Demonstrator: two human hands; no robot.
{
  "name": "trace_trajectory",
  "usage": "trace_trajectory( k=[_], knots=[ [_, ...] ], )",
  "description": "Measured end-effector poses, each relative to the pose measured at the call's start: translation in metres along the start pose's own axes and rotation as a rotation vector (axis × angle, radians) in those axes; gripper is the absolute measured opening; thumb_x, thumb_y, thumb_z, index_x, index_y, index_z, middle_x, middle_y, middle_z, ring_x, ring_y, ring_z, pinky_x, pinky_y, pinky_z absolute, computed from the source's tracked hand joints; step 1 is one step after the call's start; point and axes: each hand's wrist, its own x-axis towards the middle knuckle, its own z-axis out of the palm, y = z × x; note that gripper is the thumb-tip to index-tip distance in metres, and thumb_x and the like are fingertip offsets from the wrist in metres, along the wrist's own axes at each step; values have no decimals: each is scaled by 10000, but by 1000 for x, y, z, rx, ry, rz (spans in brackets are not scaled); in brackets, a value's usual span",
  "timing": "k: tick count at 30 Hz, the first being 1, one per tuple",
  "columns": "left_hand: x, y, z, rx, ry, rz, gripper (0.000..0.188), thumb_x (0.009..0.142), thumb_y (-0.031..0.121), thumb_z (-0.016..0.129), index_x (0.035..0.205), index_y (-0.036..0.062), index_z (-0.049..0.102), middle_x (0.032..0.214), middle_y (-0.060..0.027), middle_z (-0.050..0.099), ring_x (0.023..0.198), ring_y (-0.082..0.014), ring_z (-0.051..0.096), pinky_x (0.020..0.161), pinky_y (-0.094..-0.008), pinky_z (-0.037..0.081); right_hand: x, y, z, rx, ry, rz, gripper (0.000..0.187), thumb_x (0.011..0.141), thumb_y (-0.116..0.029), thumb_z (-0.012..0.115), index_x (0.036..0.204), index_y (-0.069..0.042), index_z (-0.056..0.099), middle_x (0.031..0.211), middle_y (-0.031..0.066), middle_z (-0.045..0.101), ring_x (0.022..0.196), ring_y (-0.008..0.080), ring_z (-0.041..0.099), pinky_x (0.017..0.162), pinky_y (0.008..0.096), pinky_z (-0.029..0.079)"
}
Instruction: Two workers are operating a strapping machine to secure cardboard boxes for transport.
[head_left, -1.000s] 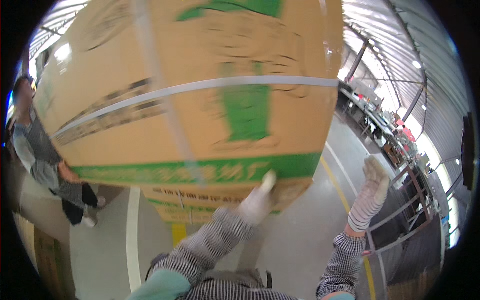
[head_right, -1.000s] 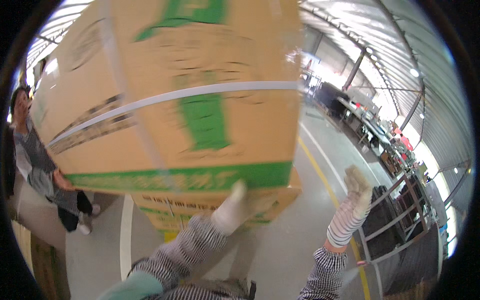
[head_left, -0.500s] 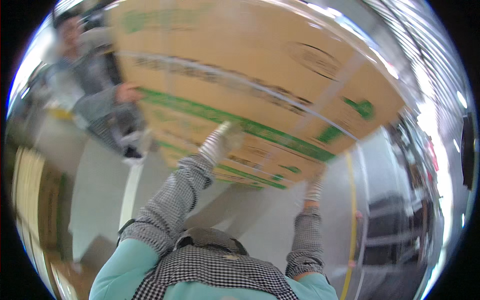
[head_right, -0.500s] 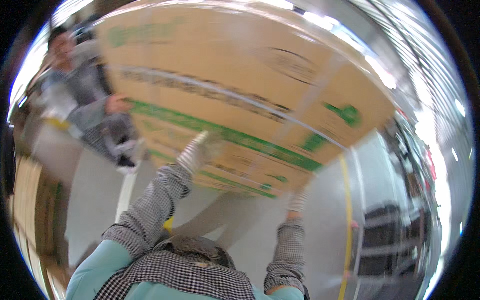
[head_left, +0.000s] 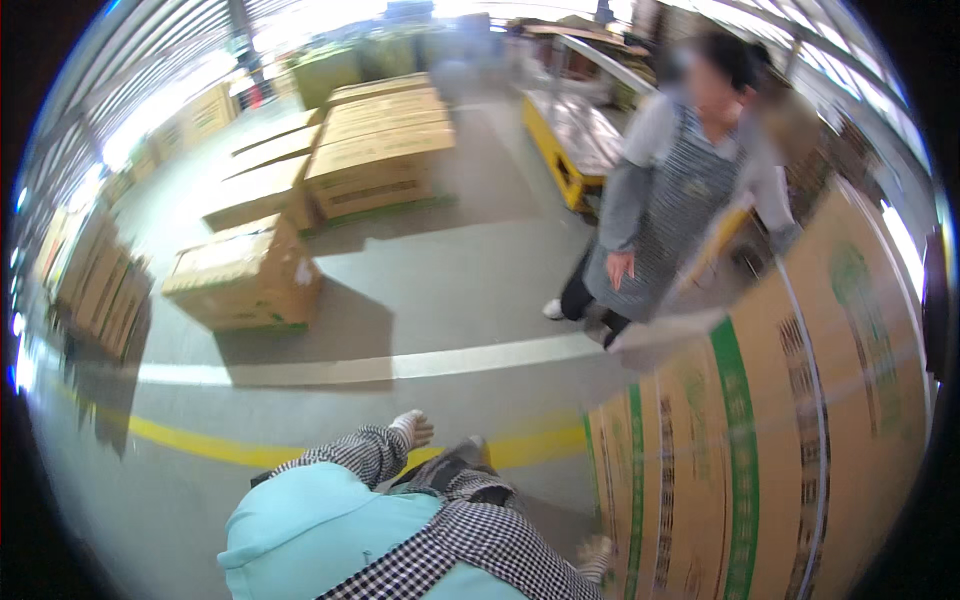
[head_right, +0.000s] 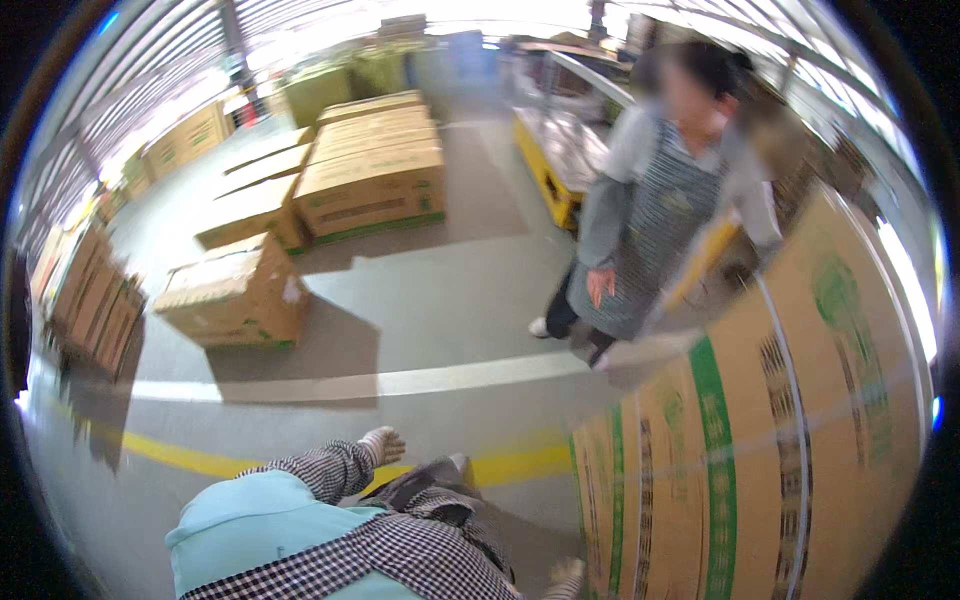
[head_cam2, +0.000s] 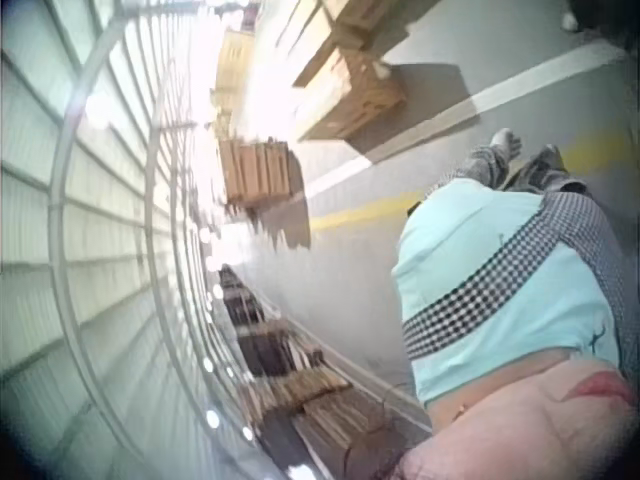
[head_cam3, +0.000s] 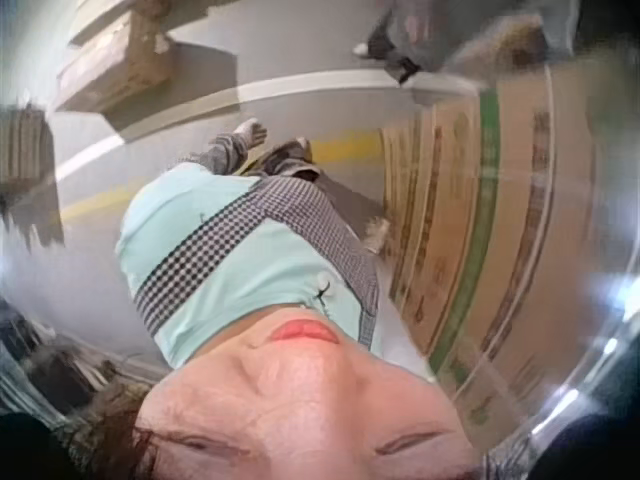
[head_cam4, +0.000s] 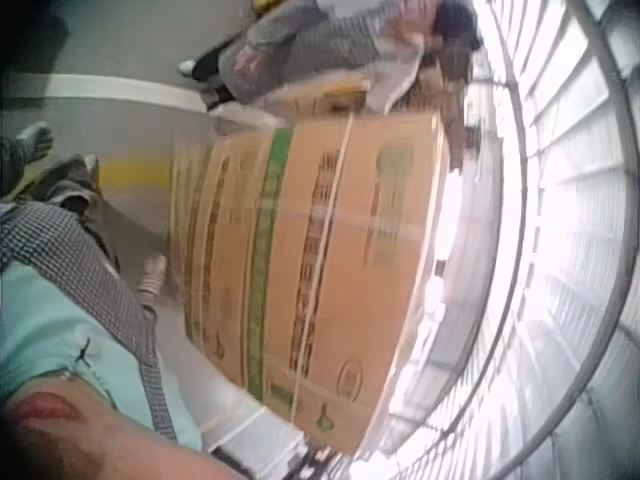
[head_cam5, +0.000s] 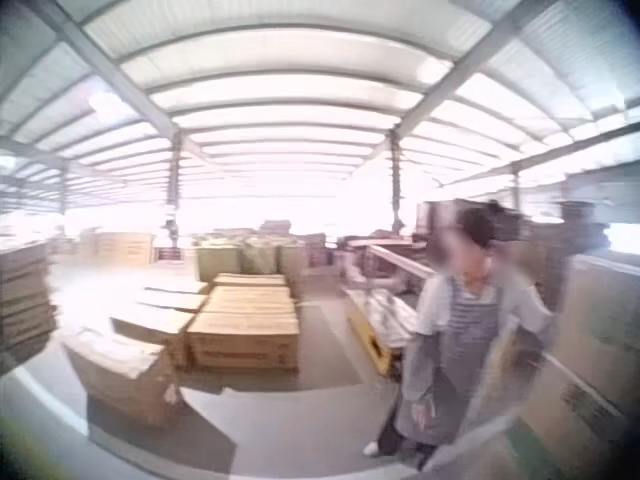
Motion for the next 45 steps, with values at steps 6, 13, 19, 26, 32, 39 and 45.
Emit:
trace_trajectory(
  k=[6,13,19,26,32,39,45],
  knots=[
    [74,25,-37,-179,-332,143,603,1002,432,315,1456,36,329,1527,-181,322,1418,-307,282,1148,-484,235,-65,-87,284,-837,-705,-340,523,956,-382,565,1337,-27,512,1291,149,586,1162,297,559,1002,387,425],
    [39,157,9,-162,-90,166,505,982,392,396,1356,65,483,1392,-111,523,1282,-292,470,1069,-458,348,45,-194,366,-1326,-577,-786,337,960,-288,575,1157,-24,647,1068,144,683,970,255,629,880,360,482],
    [141,211,43,-241,-23,127,455,981,369,450,1275,31,528,1252,-140,602,1139,-275,568,968,-405,441,141,-264,424,-2359,-576,-754,274,895,-274,521,1012,-71,664,1037,184,674,950,359,652,787,455,520],
    [239,312,108,356,-40,239,287,947,317,548,942,43,634,871,-67,655,744,-195,589,644,-349,491,283,-381,507,-2030,-718,-1058,289,907,-292,510,992,-63,664,1051,167,678,976,337,644,824,441,512],
    [299,400,136,309,242,412,402,927,352,587,1127,10,658,960,-71,686,812,-182,610,725,-332,500,288,-522,688,-1843,-641,-476,304,944,-237,450,1077,-67,665,1080,152,680,938,272,674,811,363,544],
    [323,470,130,173,392,180,404,956,366,532,1153,31,643,979,-72,694,857,-194,651,747,-341,526,251,-634,977,-1745,-663,-1018,429,914,-388,525,1176,-70,647,1151,218,650,1099,380,606,963,421,466],
    [379,504,81,476,442,-264,383,936,373,490,1050,59,677,939,-99,698,788,-199,658,681,-369,505,201,-651,1140,-1513,-824,-856,491,940,-433,518,1253,-62,598,1232,180,630,1156,332,586,998,383,443]
  ],
)
